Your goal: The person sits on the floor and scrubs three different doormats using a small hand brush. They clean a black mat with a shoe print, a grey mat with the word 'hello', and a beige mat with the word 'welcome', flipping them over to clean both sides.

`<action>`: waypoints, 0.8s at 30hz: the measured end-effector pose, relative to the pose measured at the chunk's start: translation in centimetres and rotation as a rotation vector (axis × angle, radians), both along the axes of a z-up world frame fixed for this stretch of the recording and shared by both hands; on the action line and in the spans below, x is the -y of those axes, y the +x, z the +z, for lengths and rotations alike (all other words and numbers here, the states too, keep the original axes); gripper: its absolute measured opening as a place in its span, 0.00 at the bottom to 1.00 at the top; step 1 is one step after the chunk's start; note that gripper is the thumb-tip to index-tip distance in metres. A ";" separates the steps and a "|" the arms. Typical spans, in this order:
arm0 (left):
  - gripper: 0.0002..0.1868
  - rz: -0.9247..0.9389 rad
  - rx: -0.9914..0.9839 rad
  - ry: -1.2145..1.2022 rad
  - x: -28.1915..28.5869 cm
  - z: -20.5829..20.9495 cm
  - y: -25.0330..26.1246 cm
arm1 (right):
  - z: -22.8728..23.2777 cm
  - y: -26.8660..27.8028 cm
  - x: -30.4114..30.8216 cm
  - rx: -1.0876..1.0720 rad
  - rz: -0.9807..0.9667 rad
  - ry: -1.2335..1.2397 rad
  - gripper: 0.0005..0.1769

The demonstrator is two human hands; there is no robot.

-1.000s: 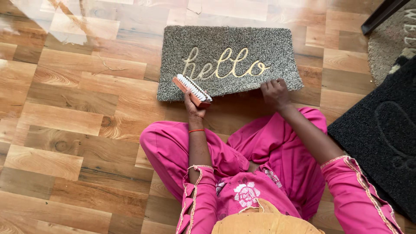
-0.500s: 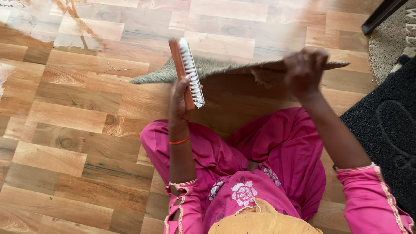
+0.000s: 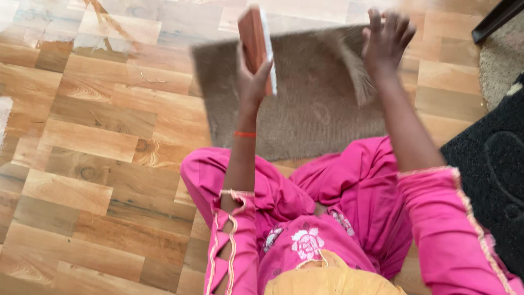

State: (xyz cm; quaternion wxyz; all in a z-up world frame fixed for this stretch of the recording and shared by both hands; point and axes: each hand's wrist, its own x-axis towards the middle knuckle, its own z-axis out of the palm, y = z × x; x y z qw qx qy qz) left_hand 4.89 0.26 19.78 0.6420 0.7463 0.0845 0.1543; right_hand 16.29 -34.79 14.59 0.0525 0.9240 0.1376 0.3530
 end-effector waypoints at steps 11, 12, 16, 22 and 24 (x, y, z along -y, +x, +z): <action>0.53 0.216 -0.574 0.303 -5.4 -15.9 -6.4 | -17.2 -13.9 0.0 -0.857 -0.042 0.057 0.39; 0.53 0.218 -0.624 0.352 -5.3 -15.7 -6.4 | -17.8 -14.4 -0.2 -0.981 -0.099 0.078 0.42; 0.51 0.245 -0.657 0.608 -4.4 -15.6 -6.1 | -18.6 -14.2 -1.4 -1.215 -0.225 0.106 0.45; 0.40 0.069 -0.557 0.938 -2.1 -18.7 -6.5 | -19.8 -15.6 -1.9 -1.085 -0.182 0.062 0.45; 0.37 -0.018 -0.409 1.030 0.0 -19.8 -7.4 | -20.2 -16.2 -2.1 -1.096 -0.192 0.055 0.45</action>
